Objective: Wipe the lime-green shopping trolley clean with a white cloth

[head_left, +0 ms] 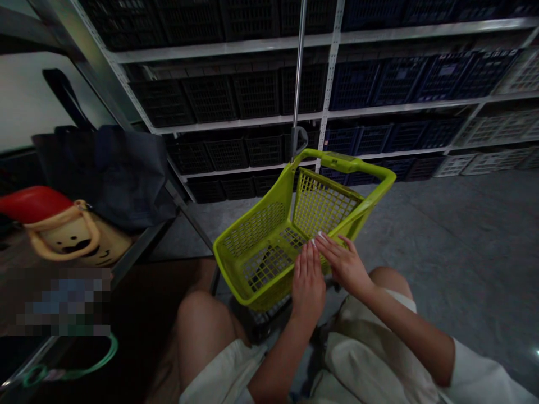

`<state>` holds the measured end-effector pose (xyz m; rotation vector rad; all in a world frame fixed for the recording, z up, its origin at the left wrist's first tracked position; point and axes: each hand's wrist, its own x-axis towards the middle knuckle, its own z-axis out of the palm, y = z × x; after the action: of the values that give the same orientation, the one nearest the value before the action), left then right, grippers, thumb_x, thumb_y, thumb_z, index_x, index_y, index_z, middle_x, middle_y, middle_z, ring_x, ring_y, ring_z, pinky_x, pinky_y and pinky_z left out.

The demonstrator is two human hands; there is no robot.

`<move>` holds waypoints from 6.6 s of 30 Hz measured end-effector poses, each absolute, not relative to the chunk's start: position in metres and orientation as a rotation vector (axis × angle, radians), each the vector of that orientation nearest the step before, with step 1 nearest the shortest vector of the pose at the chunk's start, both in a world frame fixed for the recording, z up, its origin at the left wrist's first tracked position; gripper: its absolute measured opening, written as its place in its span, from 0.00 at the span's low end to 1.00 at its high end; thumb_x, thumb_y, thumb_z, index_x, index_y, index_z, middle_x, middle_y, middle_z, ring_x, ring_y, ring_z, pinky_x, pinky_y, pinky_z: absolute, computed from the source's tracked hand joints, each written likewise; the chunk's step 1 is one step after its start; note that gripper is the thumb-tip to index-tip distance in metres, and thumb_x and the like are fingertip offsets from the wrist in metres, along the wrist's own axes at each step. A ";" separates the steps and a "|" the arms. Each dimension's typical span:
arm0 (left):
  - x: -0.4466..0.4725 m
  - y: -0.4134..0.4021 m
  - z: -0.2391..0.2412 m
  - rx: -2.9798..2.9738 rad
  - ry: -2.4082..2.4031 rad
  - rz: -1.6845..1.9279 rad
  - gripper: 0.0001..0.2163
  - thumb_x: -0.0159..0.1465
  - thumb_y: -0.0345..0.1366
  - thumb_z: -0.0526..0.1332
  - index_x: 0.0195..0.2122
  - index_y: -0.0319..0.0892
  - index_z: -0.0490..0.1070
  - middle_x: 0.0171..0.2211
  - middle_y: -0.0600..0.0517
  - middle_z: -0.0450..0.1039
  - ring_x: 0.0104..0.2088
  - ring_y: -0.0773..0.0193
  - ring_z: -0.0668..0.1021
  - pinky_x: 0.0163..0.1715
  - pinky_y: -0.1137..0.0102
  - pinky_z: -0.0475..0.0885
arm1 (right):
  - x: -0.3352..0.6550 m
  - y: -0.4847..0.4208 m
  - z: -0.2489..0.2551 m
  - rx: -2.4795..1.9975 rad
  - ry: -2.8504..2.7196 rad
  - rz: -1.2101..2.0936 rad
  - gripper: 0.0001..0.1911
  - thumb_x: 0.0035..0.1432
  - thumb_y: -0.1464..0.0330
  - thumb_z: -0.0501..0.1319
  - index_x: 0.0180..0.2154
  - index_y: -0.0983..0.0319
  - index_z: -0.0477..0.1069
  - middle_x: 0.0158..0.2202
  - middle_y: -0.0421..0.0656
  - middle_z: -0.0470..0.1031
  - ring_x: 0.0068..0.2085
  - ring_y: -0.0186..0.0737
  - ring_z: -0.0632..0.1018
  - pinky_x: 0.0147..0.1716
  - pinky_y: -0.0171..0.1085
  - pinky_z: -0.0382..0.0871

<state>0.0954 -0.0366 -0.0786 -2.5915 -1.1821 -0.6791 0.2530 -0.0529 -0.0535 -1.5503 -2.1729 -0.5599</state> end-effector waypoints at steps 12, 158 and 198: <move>0.101 -0.039 -0.077 -2.566 -1.216 -0.684 0.30 0.68 0.33 0.54 0.70 0.29 0.50 0.72 0.40 0.51 0.70 0.53 0.59 0.67 0.59 0.62 | 0.288 -0.041 -0.040 -1.759 -1.885 -0.800 0.36 0.55 0.81 0.51 0.64 0.58 0.62 0.62 0.49 0.71 0.63 0.46 0.72 0.65 0.54 0.48; 0.094 -0.042 -0.079 -2.536 -1.176 -0.661 0.29 0.68 0.34 0.53 0.69 0.29 0.52 0.71 0.39 0.51 0.70 0.52 0.60 0.66 0.58 0.63 | 0.245 -0.058 -0.056 -1.613 -2.082 -0.670 0.35 0.57 0.80 0.50 0.66 0.61 0.57 0.65 0.50 0.68 0.66 0.43 0.67 0.65 0.49 0.50; 0.095 -0.041 -0.082 -2.547 -1.192 -0.648 0.31 0.68 0.34 0.53 0.70 0.30 0.49 0.72 0.39 0.48 0.71 0.52 0.57 0.67 0.58 0.62 | 0.340 -0.048 -0.020 -1.837 -1.648 -0.855 0.36 0.56 0.80 0.52 0.64 0.55 0.61 0.61 0.48 0.72 0.63 0.49 0.71 0.66 0.58 0.40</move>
<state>0.0953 -0.0411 -0.0821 -2.5474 -1.1919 -0.6479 0.3404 -0.0481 -0.0201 -1.8373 -1.6477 -0.8549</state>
